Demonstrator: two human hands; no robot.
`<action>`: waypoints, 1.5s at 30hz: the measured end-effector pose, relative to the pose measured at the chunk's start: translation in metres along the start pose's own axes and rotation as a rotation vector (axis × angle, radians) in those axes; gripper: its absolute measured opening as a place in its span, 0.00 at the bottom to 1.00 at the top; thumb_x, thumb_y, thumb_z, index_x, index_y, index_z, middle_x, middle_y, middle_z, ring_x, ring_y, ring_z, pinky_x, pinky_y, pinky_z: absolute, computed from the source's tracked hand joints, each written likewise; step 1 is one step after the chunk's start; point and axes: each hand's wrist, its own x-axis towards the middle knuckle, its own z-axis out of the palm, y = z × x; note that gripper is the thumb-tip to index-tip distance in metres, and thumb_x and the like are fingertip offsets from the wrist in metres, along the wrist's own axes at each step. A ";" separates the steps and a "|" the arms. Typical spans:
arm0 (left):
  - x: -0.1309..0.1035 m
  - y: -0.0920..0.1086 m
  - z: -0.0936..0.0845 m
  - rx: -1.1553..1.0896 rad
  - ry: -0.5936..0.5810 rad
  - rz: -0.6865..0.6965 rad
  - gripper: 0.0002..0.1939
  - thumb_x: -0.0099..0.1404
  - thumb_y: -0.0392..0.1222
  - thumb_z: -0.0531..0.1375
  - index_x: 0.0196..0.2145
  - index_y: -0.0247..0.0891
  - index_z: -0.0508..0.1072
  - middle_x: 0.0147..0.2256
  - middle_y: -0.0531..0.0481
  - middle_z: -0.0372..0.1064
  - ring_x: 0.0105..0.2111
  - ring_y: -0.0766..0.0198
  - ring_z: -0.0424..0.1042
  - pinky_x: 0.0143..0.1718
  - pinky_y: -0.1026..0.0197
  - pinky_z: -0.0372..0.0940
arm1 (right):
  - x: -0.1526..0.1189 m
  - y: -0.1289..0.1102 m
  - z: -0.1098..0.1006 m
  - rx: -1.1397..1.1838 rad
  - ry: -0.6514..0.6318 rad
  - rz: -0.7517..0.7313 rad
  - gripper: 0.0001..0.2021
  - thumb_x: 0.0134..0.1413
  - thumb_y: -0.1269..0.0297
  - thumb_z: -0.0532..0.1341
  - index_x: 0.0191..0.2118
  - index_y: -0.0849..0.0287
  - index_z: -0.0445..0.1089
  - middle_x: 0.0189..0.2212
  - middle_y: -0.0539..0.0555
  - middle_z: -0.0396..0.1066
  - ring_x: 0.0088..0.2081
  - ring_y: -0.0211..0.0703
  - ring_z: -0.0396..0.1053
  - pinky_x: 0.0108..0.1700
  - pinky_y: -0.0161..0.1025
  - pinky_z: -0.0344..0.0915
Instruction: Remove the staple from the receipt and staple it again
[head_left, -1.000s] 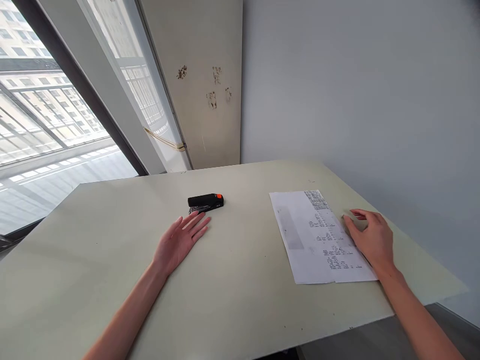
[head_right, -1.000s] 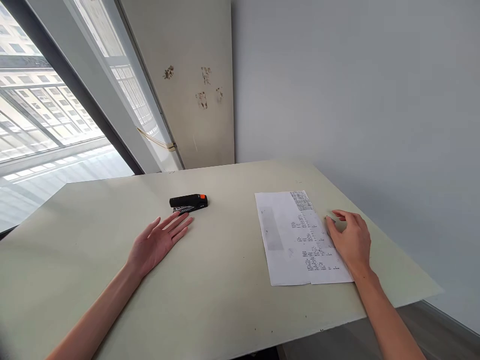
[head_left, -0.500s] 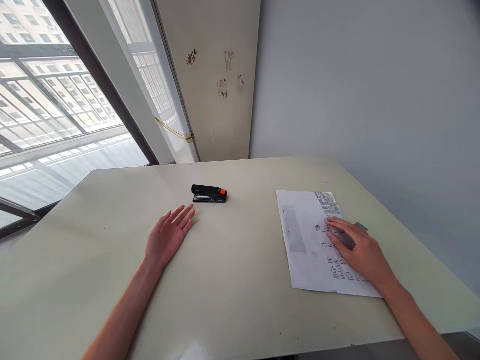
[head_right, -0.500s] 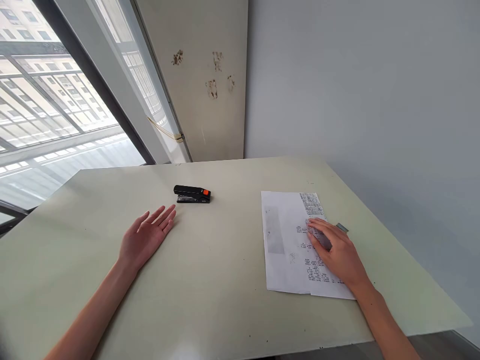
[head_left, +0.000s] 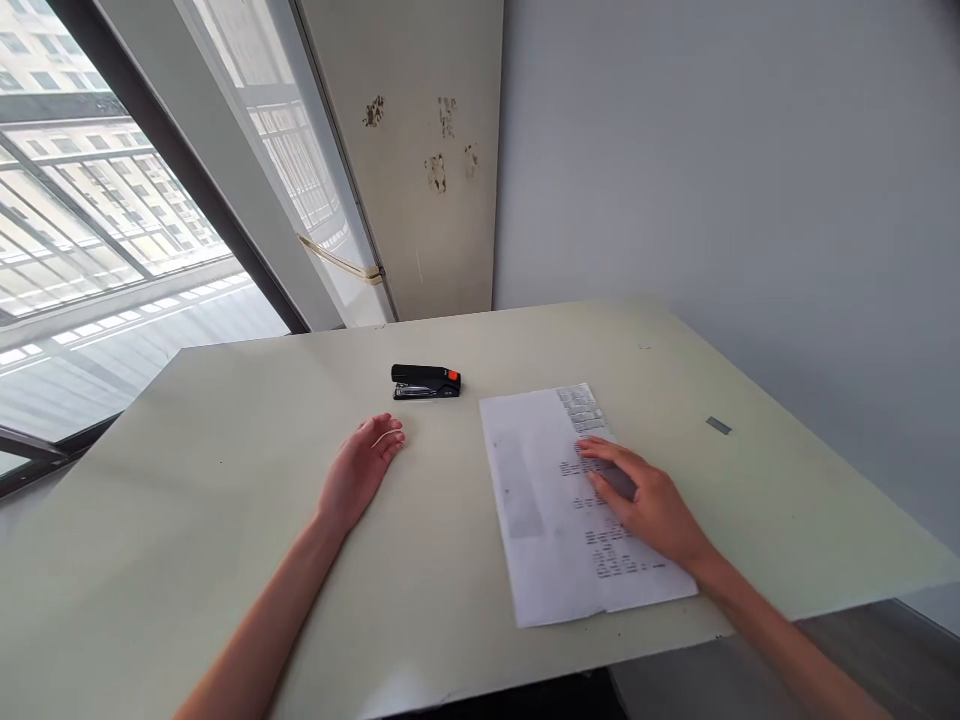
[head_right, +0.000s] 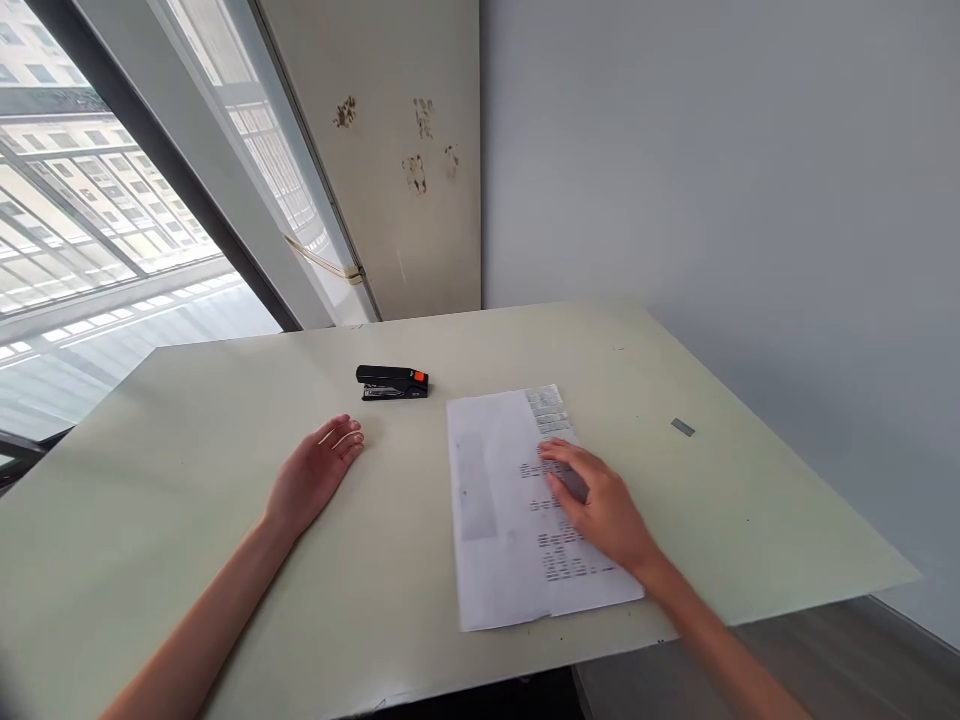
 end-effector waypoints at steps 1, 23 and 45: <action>-0.003 -0.002 0.002 0.101 -0.020 0.047 0.10 0.70 0.46 0.65 0.41 0.37 0.82 0.44 0.43 0.79 0.46 0.54 0.76 0.55 0.55 0.69 | -0.001 -0.013 0.012 0.092 0.014 0.038 0.14 0.67 0.52 0.62 0.53 0.47 0.77 0.60 0.54 0.76 0.64 0.56 0.72 0.69 0.60 0.64; -0.026 0.008 -0.025 0.906 -0.152 0.310 0.21 0.63 0.45 0.72 0.53 0.48 0.80 0.66 0.45 0.64 0.71 0.39 0.51 0.75 0.40 0.39 | 0.072 -0.060 0.078 0.296 -0.241 -0.004 0.11 0.66 0.59 0.61 0.49 0.52 0.77 0.51 0.56 0.80 0.51 0.50 0.79 0.57 0.52 0.75; -0.009 0.010 -0.056 1.136 -0.033 0.397 0.22 0.67 0.51 0.68 0.57 0.48 0.77 0.64 0.44 0.66 0.68 0.39 0.54 0.74 0.39 0.42 | 0.178 -0.067 0.161 0.029 0.002 -0.278 0.16 0.64 0.54 0.66 0.54 0.51 0.74 0.49 0.57 0.76 0.54 0.57 0.68 0.63 0.58 0.64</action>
